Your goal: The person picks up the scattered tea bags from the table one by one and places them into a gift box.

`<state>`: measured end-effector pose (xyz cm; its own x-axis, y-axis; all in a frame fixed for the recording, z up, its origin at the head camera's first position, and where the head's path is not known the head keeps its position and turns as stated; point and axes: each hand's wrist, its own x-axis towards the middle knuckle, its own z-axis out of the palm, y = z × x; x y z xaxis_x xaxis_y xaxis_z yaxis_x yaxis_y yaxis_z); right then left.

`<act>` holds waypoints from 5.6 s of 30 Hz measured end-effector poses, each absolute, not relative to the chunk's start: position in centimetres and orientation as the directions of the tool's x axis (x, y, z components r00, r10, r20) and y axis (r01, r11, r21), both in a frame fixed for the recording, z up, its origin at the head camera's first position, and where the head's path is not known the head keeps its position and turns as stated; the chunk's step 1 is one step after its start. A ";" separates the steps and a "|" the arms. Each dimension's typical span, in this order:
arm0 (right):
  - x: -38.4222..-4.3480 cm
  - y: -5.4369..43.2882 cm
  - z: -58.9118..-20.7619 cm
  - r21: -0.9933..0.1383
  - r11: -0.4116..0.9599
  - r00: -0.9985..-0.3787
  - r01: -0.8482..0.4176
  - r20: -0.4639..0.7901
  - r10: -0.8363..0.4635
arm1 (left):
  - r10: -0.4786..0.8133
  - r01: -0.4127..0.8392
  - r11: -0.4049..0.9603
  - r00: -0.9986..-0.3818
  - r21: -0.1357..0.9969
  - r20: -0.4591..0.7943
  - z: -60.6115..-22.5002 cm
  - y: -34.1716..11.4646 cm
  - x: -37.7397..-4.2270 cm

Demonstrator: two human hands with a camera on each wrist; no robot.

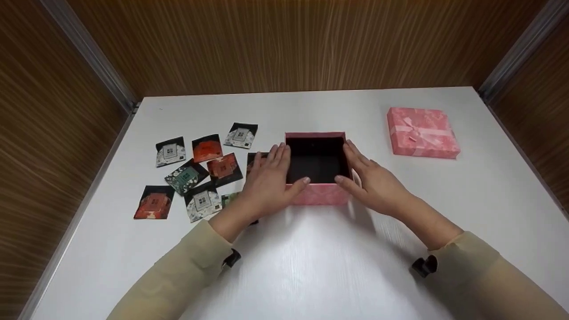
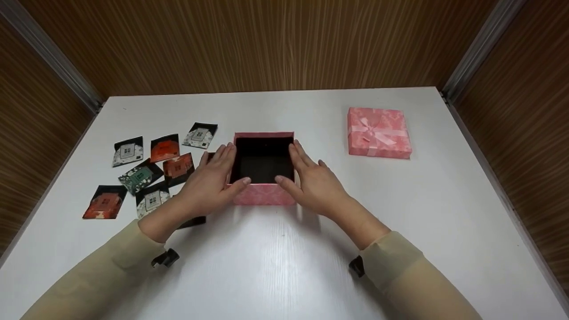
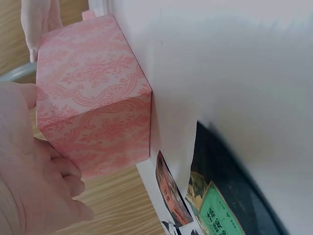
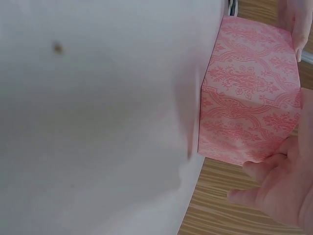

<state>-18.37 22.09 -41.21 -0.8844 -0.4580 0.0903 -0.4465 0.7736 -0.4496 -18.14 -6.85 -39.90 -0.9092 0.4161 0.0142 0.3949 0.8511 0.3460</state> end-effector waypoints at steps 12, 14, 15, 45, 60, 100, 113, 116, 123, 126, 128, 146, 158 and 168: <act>-15.6 22.0 -41.0 -0.441 0.778 -0.884 -0.448 0.086 -0.460 | 0.434 0.418 0.856 -0.901 0.304 0.016 -39.8 -7.3 -15.4; -15.1 22.0 -41.0 -0.440 0.778 -0.883 -0.449 0.085 -0.462 | 0.437 0.422 0.857 -0.899 0.296 0.015 -39.8 -7.4 -15.0; -14.8 22.0 -41.0 -0.441 0.778 -0.883 -0.448 0.084 -0.461 | 0.439 0.424 0.857 -0.898 0.292 0.016 -39.8 -7.4 -14.8; -12.3 22.8 -40.0 -0.473 0.756 -0.877 -0.453 0.084 -0.472 | 0.457 0.454 0.861 -0.888 0.230 0.044 -39.6 -7.6 -11.1; -16.1 23.5 -40.0 -0.504 0.716 -0.815 -0.483 -0.041 -0.579 | 0.455 0.454 0.860 -0.889 0.232 0.055 -39.6 -7.5 -11.1; -16.1 23.4 -40.7 -0.595 0.647 -0.800 -0.476 -0.012 -0.599 | 0.113 0.168 0.670 -0.986 0.723 0.124 -37.1 -25.7 -18.3; -16.2 23.3 -41.0 -0.605 0.647 -0.809 -0.464 -0.008 -0.588 | 0.043 0.004 0.700 -0.998 0.714 -0.036 -41.7 -35.7 -17.4; -16.2 23.3 -41.0 -0.601 0.652 -0.812 -0.462 -0.009 -0.583 | 0.058 -0.031 0.687 -0.994 0.726 -0.097 -42.5 -37.1 -17.0; -16.2 23.5 -41.0 -0.614 0.653 -0.820 -0.443 -0.018 -0.572 | 0.096 -0.082 0.720 -0.972 0.689 -0.216 -43.3 -39.0 -16.8; -16.1 23.5 -41.0 -0.617 0.649 -0.819 -0.445 -0.012 -0.574 | 0.126 -0.082 0.731 -0.960 0.677 -0.252 -43.5 -39.4 -16.7; -16.2 23.4 -41.0 -0.620 0.645 -0.818 -0.446 -0.009 -0.575 | 0.140 -0.084 0.734 -0.952 0.674 -0.272 -43.5 -39.6 -16.7; -15.8 23.6 -41.2 -0.648 0.638 -0.826 -0.416 -0.023 -0.563 | 0.202 -0.010 0.743 -0.950 0.670 -0.238 -44.1 -39.5 -16.5; -16.0 23.4 -41.2 -0.639 0.638 -0.823 -0.428 -0.016 -0.568 | 0.166 -0.017 0.775 -0.959 0.632 -0.229 -44.4 -39.5 -16.3; -16.0 23.4 -41.3 -0.653 0.628 -0.824 -0.422 -0.012 -0.566 | 0.156 0.033 0.788 -0.977 0.615 -0.148 -44.1 -39.0 -16.6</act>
